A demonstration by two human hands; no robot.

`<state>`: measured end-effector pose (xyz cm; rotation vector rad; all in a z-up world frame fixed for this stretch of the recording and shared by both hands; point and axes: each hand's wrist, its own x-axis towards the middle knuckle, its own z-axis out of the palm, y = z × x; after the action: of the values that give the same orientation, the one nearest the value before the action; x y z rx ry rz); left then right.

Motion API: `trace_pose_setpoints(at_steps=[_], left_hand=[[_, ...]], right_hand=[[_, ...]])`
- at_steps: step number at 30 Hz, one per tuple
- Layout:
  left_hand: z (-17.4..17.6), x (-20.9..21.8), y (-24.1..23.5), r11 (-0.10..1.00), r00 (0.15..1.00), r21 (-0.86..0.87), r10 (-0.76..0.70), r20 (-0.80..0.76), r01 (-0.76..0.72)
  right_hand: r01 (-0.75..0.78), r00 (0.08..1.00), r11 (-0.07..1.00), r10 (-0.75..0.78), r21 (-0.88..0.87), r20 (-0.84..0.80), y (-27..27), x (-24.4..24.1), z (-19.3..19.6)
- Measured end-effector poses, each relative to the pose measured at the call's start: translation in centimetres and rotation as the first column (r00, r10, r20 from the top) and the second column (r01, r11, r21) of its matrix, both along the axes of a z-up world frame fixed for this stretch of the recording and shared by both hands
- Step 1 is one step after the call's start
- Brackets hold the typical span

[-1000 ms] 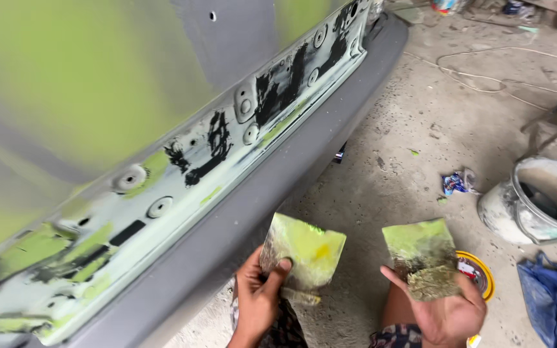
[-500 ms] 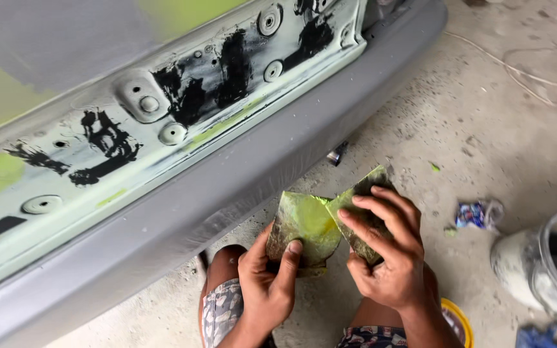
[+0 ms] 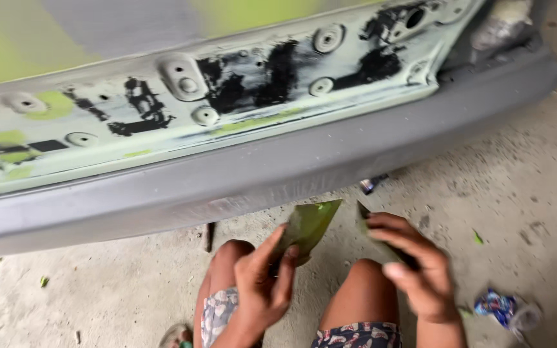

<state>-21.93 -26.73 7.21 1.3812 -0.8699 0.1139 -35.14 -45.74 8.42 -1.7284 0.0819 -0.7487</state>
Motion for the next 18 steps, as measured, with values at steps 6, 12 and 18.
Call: trace_pose_setpoints(at_steps=[6, 12, 18], left_hand=[[0.7, 7.3, 6.4, 0.991, 0.971, 0.116, -0.045, -0.236, 0.074], [1.2, 13.6, 8.3, 0.954, 0.956, 0.221, -0.146, -0.255, 0.204], [1.7, 19.9, 6.3, 0.855, 0.888, 0.26, -0.392, -0.24, 0.448]], right_hand=[[-0.635, 0.731, 0.458, 0.095, 0.623, 0.676, -3.3, 1.6, -3.5], [-0.638, 0.7, 0.412, -0.041, 0.65, 0.713, -4.4, 3.2, -6.9], [-0.294, 0.887, 0.744, -0.021, 0.6, 0.461, -3.7, 5.6, -3.6]])
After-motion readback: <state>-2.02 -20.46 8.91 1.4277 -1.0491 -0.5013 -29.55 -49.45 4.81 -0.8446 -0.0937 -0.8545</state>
